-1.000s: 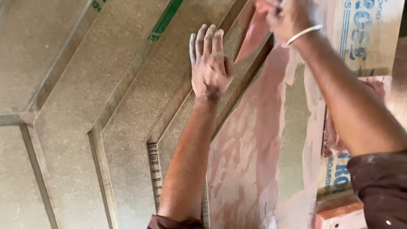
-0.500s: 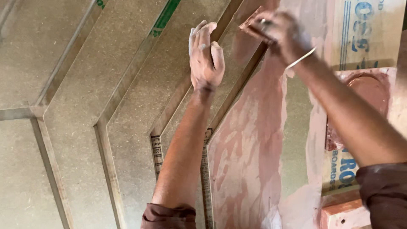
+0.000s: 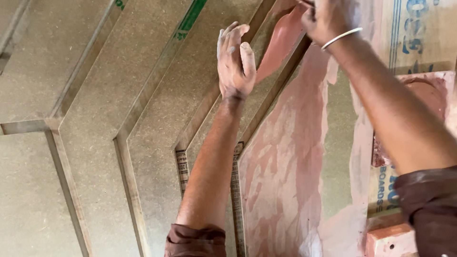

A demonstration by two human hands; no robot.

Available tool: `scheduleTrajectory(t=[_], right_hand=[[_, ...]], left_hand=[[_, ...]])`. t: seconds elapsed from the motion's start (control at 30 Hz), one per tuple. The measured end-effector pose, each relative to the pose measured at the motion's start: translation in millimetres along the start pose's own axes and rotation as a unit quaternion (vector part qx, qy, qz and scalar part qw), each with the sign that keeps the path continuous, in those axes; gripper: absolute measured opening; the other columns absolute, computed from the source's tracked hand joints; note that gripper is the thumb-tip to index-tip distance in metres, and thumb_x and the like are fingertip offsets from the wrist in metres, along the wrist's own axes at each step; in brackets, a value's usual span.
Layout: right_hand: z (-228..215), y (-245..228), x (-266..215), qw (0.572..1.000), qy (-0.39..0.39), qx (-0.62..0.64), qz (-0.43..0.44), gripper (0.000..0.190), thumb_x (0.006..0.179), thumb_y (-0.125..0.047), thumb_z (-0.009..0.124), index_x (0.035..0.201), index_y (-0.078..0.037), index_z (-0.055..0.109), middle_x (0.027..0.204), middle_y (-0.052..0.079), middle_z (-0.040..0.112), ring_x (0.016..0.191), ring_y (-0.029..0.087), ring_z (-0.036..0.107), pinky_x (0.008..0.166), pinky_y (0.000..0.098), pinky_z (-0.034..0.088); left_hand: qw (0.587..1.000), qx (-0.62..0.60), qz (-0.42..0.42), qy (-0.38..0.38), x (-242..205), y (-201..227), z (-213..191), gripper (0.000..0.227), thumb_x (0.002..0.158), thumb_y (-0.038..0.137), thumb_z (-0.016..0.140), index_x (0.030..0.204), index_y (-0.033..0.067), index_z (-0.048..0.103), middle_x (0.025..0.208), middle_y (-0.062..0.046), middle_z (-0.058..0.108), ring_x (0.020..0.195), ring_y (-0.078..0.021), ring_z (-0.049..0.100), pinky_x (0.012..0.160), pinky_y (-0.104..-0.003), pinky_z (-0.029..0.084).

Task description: The person uses a putty knife to scoop pink filler from a container and spreads it into the grooves and edges of a wooden board. They repeatedly apply and smooth the filler along the board's surface, working methodically across different sections.

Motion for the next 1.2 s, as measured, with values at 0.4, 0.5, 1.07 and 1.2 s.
scheduleTrajectory(t=[0.4, 0.5, 1.07, 1.2], right_hand=[[-71.8, -147.5, -68.8, 0.933, -0.146, 0.322, 0.072, 0.035, 0.093, 0.002, 0.055, 0.115, -0.013, 0.077, 0.106, 0.010, 0.079, 0.074, 0.012, 0.071, 0.058, 0.0284, 0.057], [-62.3, -103.6, -80.8, 0.723, -0.054, 0.628, 0.283, 0.038, 0.096, -0.004, 0.051, 0.125, -0.011, 0.073, 0.106, 0.006, 0.076, 0.081, 0.010, 0.067, 0.069, 0.0257, 0.056], [-47.4, -38.3, -76.4, 0.958, 0.110, 0.261, 0.054, 0.026, 0.098, 0.004, 0.062, 0.120, -0.005, 0.072, 0.117, 0.008, 0.070, 0.103, 0.021, 0.066, 0.090, 0.0377, 0.056], [-41.1, -57.1, -42.1, 0.993, 0.064, 0.035, -0.091, 0.037, 0.099, 0.003, 0.066, 0.132, -0.013, 0.073, 0.133, 0.003, 0.069, 0.122, 0.023, 0.063, 0.106, 0.0425, 0.057]], left_hand=[[0.959, 0.138, -0.138, -0.204, 56.4, -10.7, 6.5, 0.042, 0.091, 0.016, 0.051, 0.130, 0.0205, 0.068, 0.134, -0.005, 0.064, 0.128, -0.0227, 0.055, 0.115, -0.046, 0.038], [0.930, 0.251, -0.079, -0.256, 74.2, 0.8, 25.4, 0.045, 0.090, 0.022, 0.056, 0.133, 0.0188, 0.065, 0.128, -0.013, 0.060, 0.125, -0.0294, 0.051, 0.108, -0.049, 0.039], [0.835, 0.408, 0.030, -0.367, 5.4, 31.8, 3.5, 0.059, 0.101, 0.029, 0.049, 0.157, 0.0099, 0.046, 0.156, -0.022, 0.042, 0.144, -0.0394, 0.040, 0.117, -0.060, 0.031], [0.798, 0.484, 0.108, -0.342, -53.7, 56.2, -29.5, 0.076, 0.097, 0.061, 0.039, 0.157, 0.0132, 0.036, 0.168, -0.016, 0.018, 0.155, -0.0328, 0.013, 0.123, -0.063, 0.012]])
Point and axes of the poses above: each hand's wrist, its own x-axis towards the middle knuckle, its own z-axis out of the palm, y = z × x, the point moved 5 cm from there along x, towards the middle knuckle
